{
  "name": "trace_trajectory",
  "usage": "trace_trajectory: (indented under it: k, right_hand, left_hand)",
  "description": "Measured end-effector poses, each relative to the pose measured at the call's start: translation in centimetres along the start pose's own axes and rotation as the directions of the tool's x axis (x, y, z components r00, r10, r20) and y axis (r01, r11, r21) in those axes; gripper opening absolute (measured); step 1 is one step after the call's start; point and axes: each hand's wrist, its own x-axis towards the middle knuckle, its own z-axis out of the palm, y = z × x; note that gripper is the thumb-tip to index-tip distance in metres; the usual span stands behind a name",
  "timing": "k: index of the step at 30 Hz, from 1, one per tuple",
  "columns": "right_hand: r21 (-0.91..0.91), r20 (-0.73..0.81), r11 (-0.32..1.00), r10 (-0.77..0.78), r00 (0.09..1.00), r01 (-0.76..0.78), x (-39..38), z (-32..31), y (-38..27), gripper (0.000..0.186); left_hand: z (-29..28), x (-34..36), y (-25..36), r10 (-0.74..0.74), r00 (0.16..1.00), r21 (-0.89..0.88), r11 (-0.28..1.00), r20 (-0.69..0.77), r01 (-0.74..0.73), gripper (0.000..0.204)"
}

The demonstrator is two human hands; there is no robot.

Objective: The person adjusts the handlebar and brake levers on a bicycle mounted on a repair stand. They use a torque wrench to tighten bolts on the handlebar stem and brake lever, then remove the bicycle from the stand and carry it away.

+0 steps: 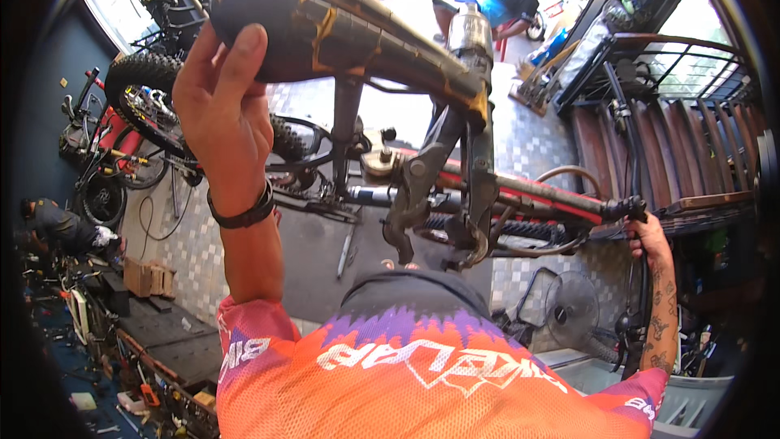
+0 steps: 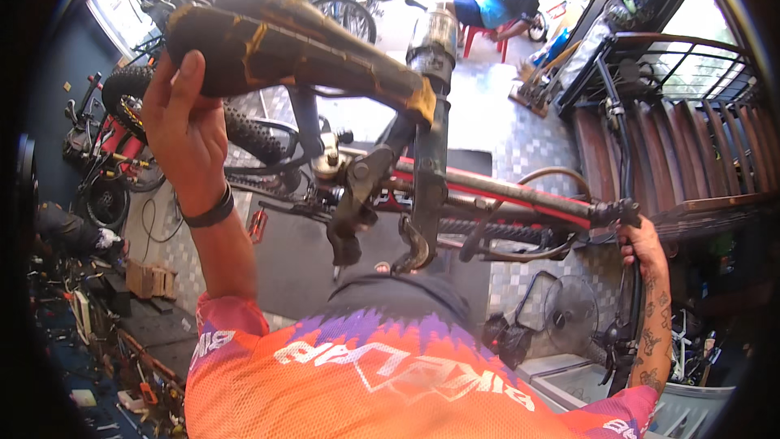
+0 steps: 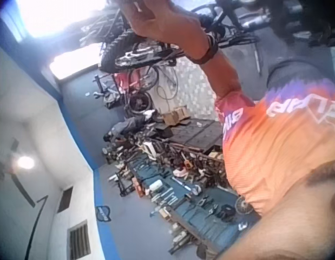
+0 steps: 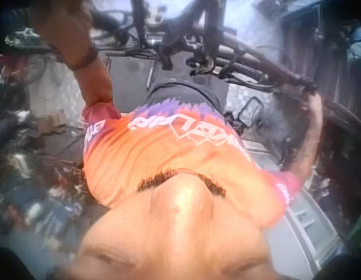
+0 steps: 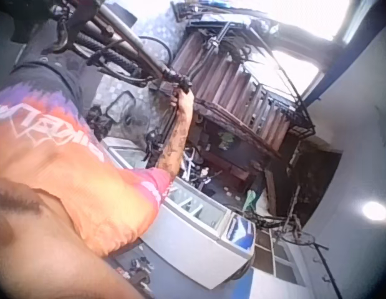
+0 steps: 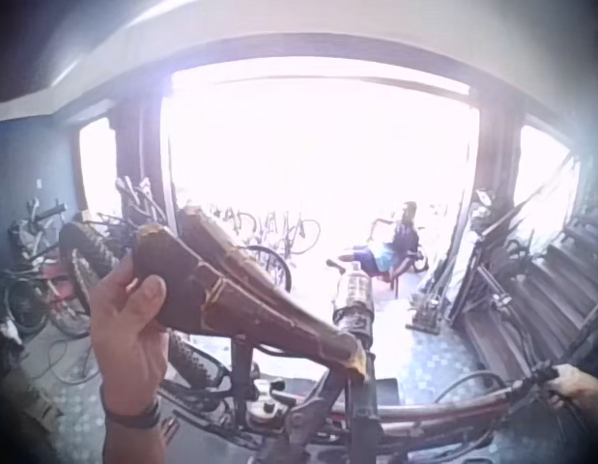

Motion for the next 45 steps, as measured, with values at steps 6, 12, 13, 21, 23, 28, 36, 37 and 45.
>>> trace_trajectory:
  k: [6, 12, 13, 21, 23, 28, 36, 37, 45]
  right_hand:
    - [-0.107, 0.0, 0.993, -0.044, 0.999, 0.043, 1.2, -3.6, -0.2, 0.016]
    - [-0.109, -0.047, 0.994, 0.006, 0.999, -0.011, 4.7, -8.0, 2.0, 0.015]
    - [-0.133, -0.129, 0.99, 0.025, 0.991, -0.042, 5.6, -8.0, 2.6, 0.015]
    - [-0.071, 0.074, 0.997, 0.048, 0.996, -0.042, 7.4, -7.4, 4.5, 0.025]
    - [-0.117, 0.088, 0.993, 0.025, 0.996, -0.014, 7.9, -7.8, 4.7, 0.024]
    - [-0.312, 0.005, 0.929, -0.206, 0.979, 0.197, 8.9, -9.2, 4.7, 0.037]
    - [-0.709, 0.299, 0.678, 0.041, 0.954, 0.193, -0.2, 9.4, 4.5, 0.024]
    - [-0.599, 0.355, 0.801, 0.267, 0.896, -0.001, -1.5, 14.0, 6.4, 0.026]
    - [-0.657, 0.666, 0.725, 0.433, 0.607, 0.204, -8.1, 51.4, 19.4, 0.056]
  left_hand:
    - [-1.0, 0.5, 1.6, 0.04, 0.999, 0.008, 0.999, -0.036, -0.039, 0.026]
    - [3.5, -2.4, 1.4, 0.026, 0.999, 0.058, 0.998, 0.026, -0.027, 0.043]
    - [3.0, -2.6, 1.1, -0.025, 0.991, -0.005, 1.0, 0.131, 0.026, 0.046]
    - [1.6, -5.1, 0.5, -0.21, 0.954, -0.071, 0.971, 0.215, 0.23, 0.067]
    - [1.9, -6.1, -0.4, -0.132, 0.975, -0.083, 0.985, 0.177, 0.148, 0.062]
    - [-1.7, -8.8, 0.8, -0.089, 0.989, 0.12, 0.99, 0.119, 0.075, 0.043]
    - [-20.5, -22.9, 9.8, -0.437, 0.823, 0.221, 0.818, -0.362, 0.532, 0.032]
    - [-22.7, -25.5, 10.8, -0.438, 0.764, 0.218, 0.782, -0.474, 0.584, 0.032]
    - [-39.6, -42.1, 22.3, -0.298, 0.444, 0.201, 0.592, -0.845, 0.78, 0.032]
